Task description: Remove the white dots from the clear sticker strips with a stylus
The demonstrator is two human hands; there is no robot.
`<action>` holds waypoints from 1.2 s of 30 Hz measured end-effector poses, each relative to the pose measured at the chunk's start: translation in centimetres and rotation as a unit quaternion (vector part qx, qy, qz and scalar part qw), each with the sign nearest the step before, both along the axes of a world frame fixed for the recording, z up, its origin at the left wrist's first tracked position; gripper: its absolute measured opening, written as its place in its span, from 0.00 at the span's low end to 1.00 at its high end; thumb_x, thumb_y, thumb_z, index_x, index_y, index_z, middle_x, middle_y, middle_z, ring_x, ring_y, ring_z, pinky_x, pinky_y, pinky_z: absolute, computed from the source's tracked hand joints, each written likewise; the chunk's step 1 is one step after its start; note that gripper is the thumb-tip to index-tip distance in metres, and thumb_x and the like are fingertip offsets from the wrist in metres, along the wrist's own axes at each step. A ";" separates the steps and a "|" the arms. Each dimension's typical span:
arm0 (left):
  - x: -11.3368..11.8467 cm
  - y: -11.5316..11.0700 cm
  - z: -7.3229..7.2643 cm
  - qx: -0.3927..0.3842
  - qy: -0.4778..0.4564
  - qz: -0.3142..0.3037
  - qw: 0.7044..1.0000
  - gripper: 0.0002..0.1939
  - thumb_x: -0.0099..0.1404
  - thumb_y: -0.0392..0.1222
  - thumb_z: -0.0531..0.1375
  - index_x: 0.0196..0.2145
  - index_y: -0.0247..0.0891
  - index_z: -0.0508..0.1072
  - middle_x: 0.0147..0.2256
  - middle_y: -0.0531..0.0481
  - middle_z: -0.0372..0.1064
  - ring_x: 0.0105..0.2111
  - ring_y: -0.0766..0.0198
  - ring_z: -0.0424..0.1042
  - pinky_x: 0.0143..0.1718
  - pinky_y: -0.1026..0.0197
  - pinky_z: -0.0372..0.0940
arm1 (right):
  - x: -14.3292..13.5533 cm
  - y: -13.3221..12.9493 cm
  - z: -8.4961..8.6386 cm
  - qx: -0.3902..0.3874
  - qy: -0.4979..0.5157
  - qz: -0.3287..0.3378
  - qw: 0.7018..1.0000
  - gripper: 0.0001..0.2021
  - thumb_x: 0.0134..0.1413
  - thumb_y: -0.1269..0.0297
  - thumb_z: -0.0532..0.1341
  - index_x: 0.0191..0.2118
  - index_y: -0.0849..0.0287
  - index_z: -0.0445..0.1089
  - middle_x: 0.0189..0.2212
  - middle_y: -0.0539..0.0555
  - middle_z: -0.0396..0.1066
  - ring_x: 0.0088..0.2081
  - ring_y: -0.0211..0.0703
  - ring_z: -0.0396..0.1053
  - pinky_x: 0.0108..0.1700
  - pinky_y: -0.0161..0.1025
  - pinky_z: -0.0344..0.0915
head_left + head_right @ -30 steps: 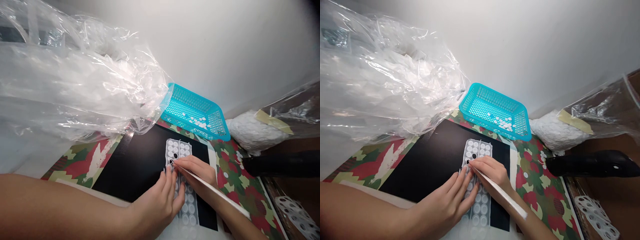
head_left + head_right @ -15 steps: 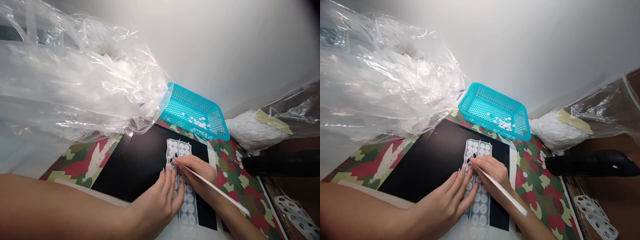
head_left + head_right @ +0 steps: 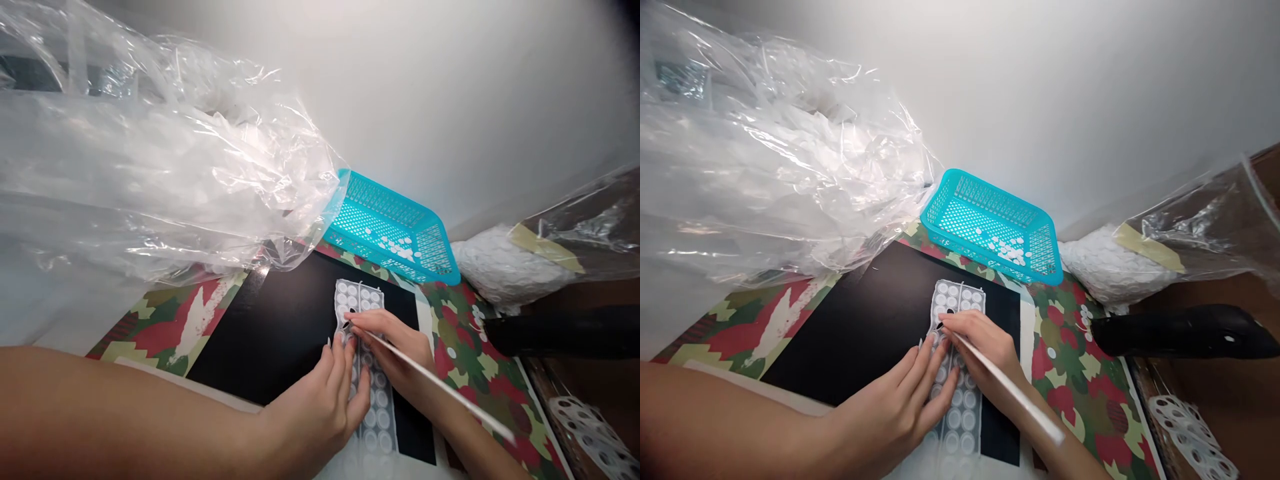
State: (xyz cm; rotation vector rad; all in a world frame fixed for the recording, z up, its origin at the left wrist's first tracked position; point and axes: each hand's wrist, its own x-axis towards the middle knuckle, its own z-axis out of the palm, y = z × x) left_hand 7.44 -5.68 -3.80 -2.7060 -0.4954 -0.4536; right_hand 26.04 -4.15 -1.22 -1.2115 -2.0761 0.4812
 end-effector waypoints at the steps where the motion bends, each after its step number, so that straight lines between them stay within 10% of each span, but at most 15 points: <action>1: 0.0 0.0 0.0 0.005 0.000 -0.002 1.000 0.29 0.63 0.51 0.54 0.54 0.27 0.66 0.51 0.28 0.67 0.51 0.38 0.67 0.47 0.45 0.57 | 0.1 0.1 0.2 -0.014 0.005 -0.020 1.000 0.11 0.60 0.74 0.56 0.45 0.56 0.71 0.42 0.54 0.76 0.43 0.43 0.74 0.45 0.38 0.71; 7: 0.0 0.1 0.0 0.011 0.009 -0.004 1.000 0.30 0.62 0.51 0.54 0.55 0.28 0.66 0.52 0.27 0.65 0.52 0.37 0.66 0.47 0.44 0.57 | 2.0 0.7 2.1 0.000 0.052 -0.156 0.986 0.06 0.58 0.70 0.61 0.40 0.55 0.73 0.39 0.52 0.77 0.41 0.45 0.76 0.43 0.40 0.73; 16: -0.1 0.0 -0.1 0.014 0.011 -0.003 1.000 0.31 0.60 0.53 0.55 0.55 0.29 0.67 0.52 0.28 0.65 0.52 0.36 0.66 0.47 0.43 0.57 | 5.1 3.8 5.8 0.252 0.058 -0.296 0.920 0.06 0.53 0.71 0.64 0.39 0.59 0.74 0.39 0.56 0.76 0.43 0.48 0.74 0.48 0.48 0.70; 24: -0.2 0.0 0.0 0.012 0.010 -0.003 1.000 0.31 0.61 0.53 0.55 0.56 0.30 0.67 0.53 0.28 0.65 0.52 0.36 0.66 0.47 0.44 0.57 | 8.1 5.8 4.7 0.183 0.016 -0.355 0.916 0.06 0.54 0.62 0.63 0.36 0.59 0.74 0.33 0.54 0.74 0.37 0.46 0.72 0.41 0.44 0.68; 29: 0.0 0.1 0.0 0.012 0.012 0.000 1.000 0.31 0.61 0.54 0.55 0.56 0.30 0.67 0.53 0.28 0.65 0.52 0.37 0.66 0.47 0.44 0.57 | 5.2 2.6 3.8 0.103 0.076 -0.297 0.946 0.03 0.56 0.64 0.62 0.33 0.57 0.72 0.29 0.50 0.70 0.35 0.41 0.70 0.39 0.38 0.67; 36: 0.0 0.1 0.2 0.012 0.015 -0.001 1.000 0.29 0.63 0.51 0.52 0.55 0.27 0.66 0.53 0.27 0.64 0.52 0.37 0.66 0.47 0.43 0.57 | 2.1 -0.7 0.0 -0.076 0.034 -0.033 0.996 0.07 0.56 0.73 0.62 0.38 0.54 0.72 0.32 0.50 0.74 0.34 0.38 0.72 0.36 0.33 0.68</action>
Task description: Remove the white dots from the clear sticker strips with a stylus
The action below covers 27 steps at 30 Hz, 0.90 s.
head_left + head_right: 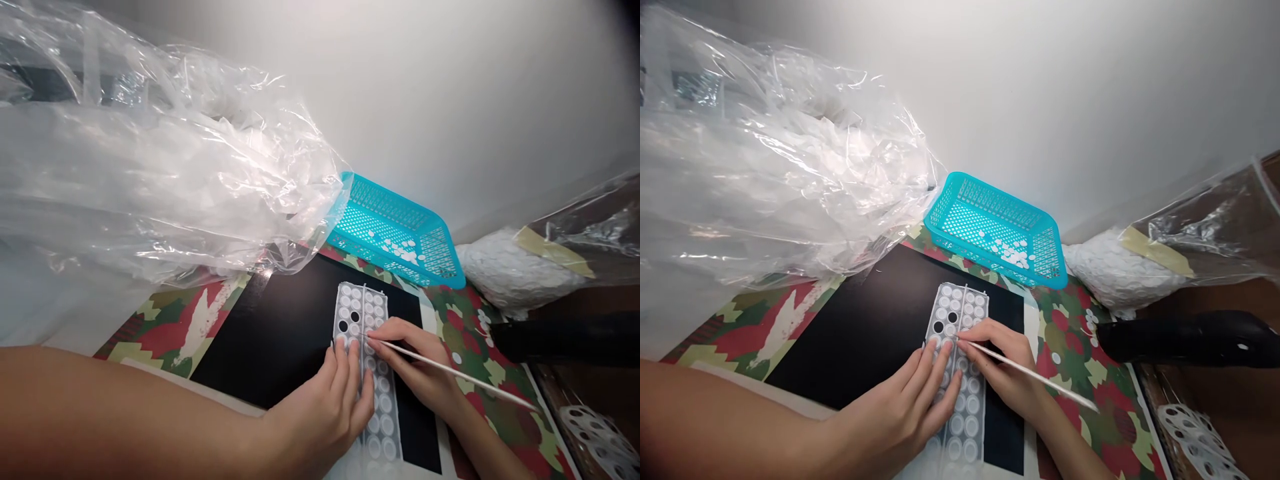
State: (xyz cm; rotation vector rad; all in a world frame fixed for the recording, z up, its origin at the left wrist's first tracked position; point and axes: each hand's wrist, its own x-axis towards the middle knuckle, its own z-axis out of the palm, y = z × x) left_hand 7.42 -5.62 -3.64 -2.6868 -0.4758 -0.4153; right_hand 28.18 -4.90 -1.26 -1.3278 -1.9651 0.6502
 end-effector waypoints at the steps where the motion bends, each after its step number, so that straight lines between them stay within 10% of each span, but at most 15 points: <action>1: 0.0 0.0 0.0 0.001 0.001 -0.001 1.000 0.29 0.63 0.51 0.51 0.55 0.27 0.66 0.53 0.27 0.64 0.52 0.37 0.66 0.47 0.43 0.57 | 0.0 0.0 -0.3 -0.002 0.002 0.003 1.000 0.07 0.55 0.73 0.62 0.39 0.54 0.72 0.32 0.50 0.74 0.34 0.38 0.72 0.37 0.33 0.68; 27: -0.1 0.3 0.4 0.005 0.008 -0.018 1.000 0.27 0.66 0.46 0.47 0.55 0.23 0.64 0.52 0.28 0.66 0.51 0.39 0.67 0.48 0.42 0.58 | -0.5 0.1 0.0 -0.015 -0.006 0.038 0.999 0.05 0.57 0.73 0.59 0.37 0.57 0.72 0.28 0.53 0.72 0.30 0.41 0.69 0.31 0.37 0.66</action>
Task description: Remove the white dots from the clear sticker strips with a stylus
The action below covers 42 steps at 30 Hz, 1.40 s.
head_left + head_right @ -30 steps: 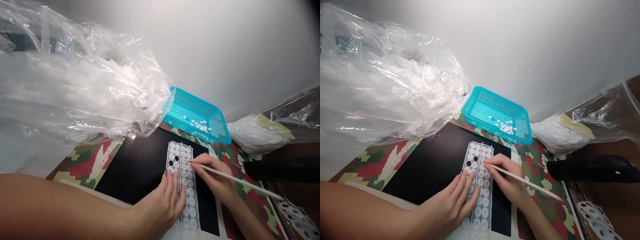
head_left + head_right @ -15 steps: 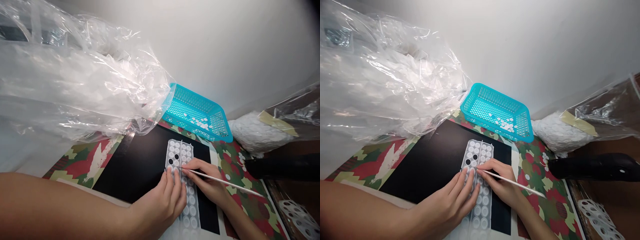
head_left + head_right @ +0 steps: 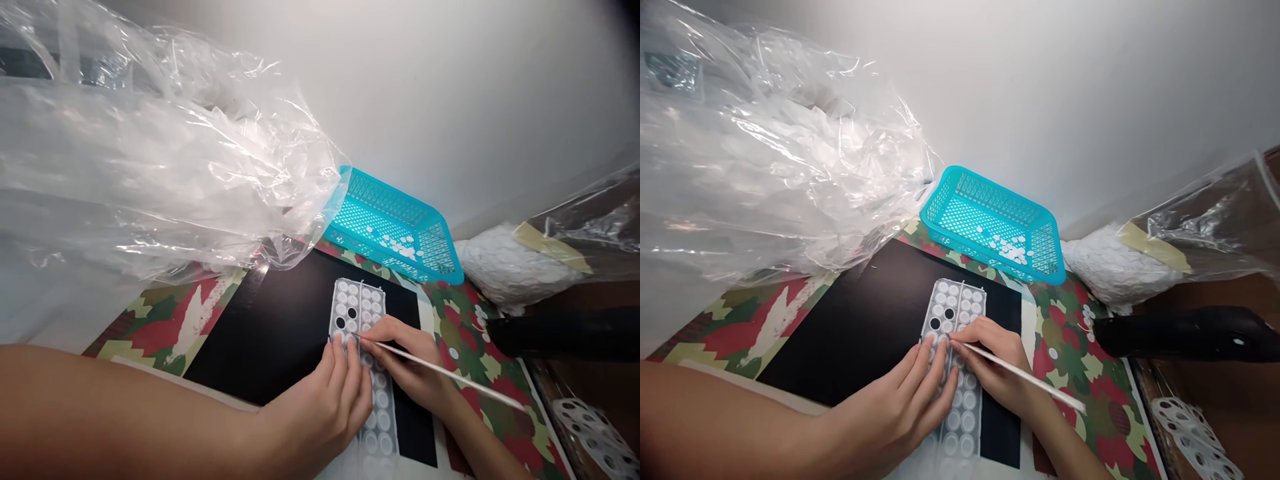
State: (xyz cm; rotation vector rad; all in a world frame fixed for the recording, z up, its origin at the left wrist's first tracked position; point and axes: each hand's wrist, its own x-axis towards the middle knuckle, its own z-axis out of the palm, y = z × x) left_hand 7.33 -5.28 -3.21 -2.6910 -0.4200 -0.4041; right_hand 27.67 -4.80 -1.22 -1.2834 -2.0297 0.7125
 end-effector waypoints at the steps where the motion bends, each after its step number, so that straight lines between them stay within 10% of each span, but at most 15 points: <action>1: 0.0 0.0 0.0 0.001 -0.003 0.000 1.000 0.26 0.66 0.45 0.47 0.54 0.23 0.64 0.51 0.28 0.66 0.50 0.39 0.67 0.48 0.42 0.58 | 0.1 0.1 0.0 -0.005 0.002 -0.001 1.000 0.05 0.57 0.73 0.59 0.37 0.57 0.72 0.28 0.52 0.73 0.30 0.41 0.70 0.32 0.36 0.66; 22: 0.0 0.0 0.1 0.016 -0.014 -0.009 1.000 0.25 0.66 0.44 0.47 0.52 0.23 0.66 0.49 0.26 0.67 0.48 0.40 0.69 0.44 0.44 0.60 | -0.5 1.1 -1.0 0.192 -0.120 -0.043 0.973 0.14 0.57 0.78 0.56 0.46 0.56 0.70 0.34 0.57 0.73 0.35 0.44 0.72 0.37 0.40 0.71; 31: -0.1 0.1 0.0 0.005 -0.007 -0.007 1.000 0.26 0.65 0.47 0.49 0.53 0.24 0.65 0.50 0.27 0.67 0.49 0.41 0.69 0.46 0.43 0.58 | 0.8 0.8 0.5 -0.022 0.005 -0.049 0.999 0.02 0.57 0.68 0.61 0.34 0.57 0.72 0.29 0.53 0.73 0.31 0.42 0.71 0.32 0.36 0.69; 42: 0.1 1.8 0.6 -0.127 -0.043 -0.063 0.989 0.25 0.69 0.46 0.45 0.52 0.25 0.68 0.55 0.36 0.62 0.54 0.51 0.61 0.56 0.52 0.52 | 2.8 -0.4 -0.9 -0.050 0.060 -0.115 0.990 0.03 0.55 0.65 0.63 0.33 0.57 0.73 0.28 0.52 0.73 0.31 0.41 0.71 0.31 0.35 0.68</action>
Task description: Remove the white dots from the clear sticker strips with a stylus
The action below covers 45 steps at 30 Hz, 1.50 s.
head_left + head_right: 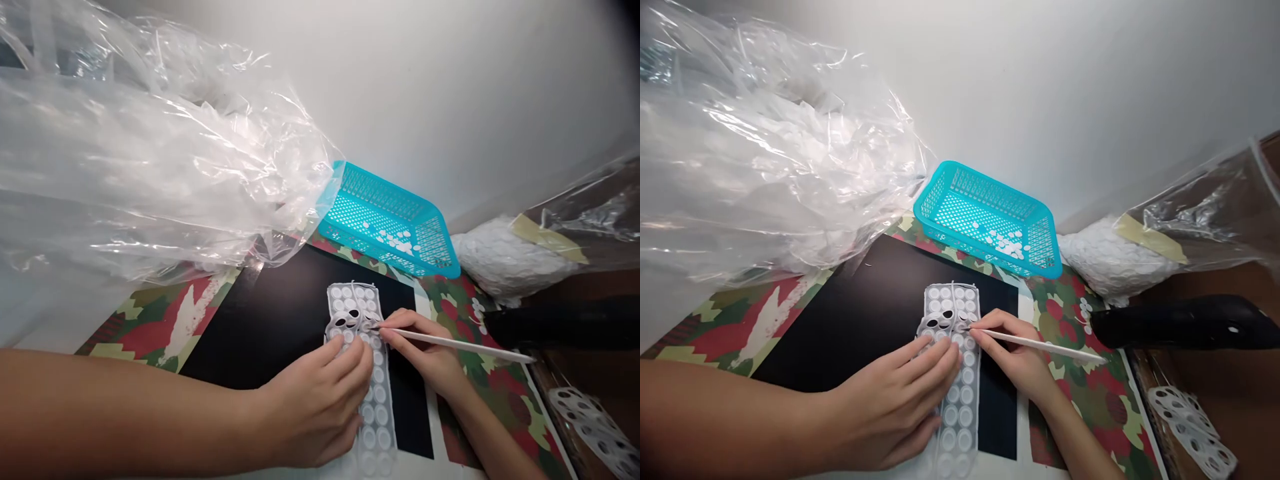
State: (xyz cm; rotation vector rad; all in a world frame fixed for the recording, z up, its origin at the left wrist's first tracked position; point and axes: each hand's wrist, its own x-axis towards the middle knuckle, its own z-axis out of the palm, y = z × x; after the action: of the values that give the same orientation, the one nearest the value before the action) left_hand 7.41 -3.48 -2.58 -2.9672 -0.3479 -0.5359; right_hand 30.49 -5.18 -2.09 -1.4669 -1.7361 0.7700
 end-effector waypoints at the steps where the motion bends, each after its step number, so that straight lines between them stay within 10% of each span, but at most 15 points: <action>1: 0.0 0.1 -0.1 -0.012 -0.004 -0.001 1.000 0.27 0.69 0.47 0.45 0.55 0.23 0.65 0.57 0.34 0.60 0.57 0.49 0.58 0.58 0.51 0.49 | 0.1 0.0 0.0 0.000 0.002 0.004 1.000 0.02 0.55 0.65 0.63 0.33 0.56 0.73 0.28 0.52 0.73 0.31 0.41 0.71 0.31 0.35 0.68; 16: 0.1 1.8 0.2 -0.171 0.038 -0.006 0.984 0.35 0.68 0.58 0.44 0.61 0.25 0.57 0.62 0.28 0.49 0.62 0.41 0.50 0.60 0.47 0.49 | 0.2 0.1 -0.2 0.010 0.012 0.052 0.999 0.04 0.54 0.71 0.64 0.35 0.55 0.74 0.31 0.50 0.74 0.34 0.39 0.72 0.36 0.35 0.67; 39: -0.1 1.4 0.0 -0.122 0.040 0.011 0.992 0.36 0.68 0.57 0.44 0.62 0.23 0.54 0.62 0.24 0.46 0.62 0.39 0.48 0.60 0.48 0.41 | -0.4 -0.7 -0.8 0.152 -0.073 0.103 0.980 0.12 0.56 0.79 0.59 0.43 0.58 0.71 0.35 0.55 0.73 0.37 0.40 0.70 0.38 0.36 0.69; 45: -0.1 1.1 0.0 -0.108 0.009 0.033 0.994 0.33 0.67 0.57 0.47 0.59 0.29 0.60 0.56 0.37 0.60 0.57 0.51 0.56 0.57 0.52 0.42 | -1.0 -0.4 -0.7 0.173 -0.109 0.093 0.974 0.11 0.57 0.79 0.58 0.42 0.60 0.72 0.35 0.57 0.73 0.36 0.41 0.70 0.37 0.37 0.70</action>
State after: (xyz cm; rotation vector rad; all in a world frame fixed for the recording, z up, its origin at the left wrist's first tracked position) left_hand 7.27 -2.40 -2.57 -3.1504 -0.5317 -0.4920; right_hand 29.52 -5.54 -2.79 -1.1976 -2.0749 0.3795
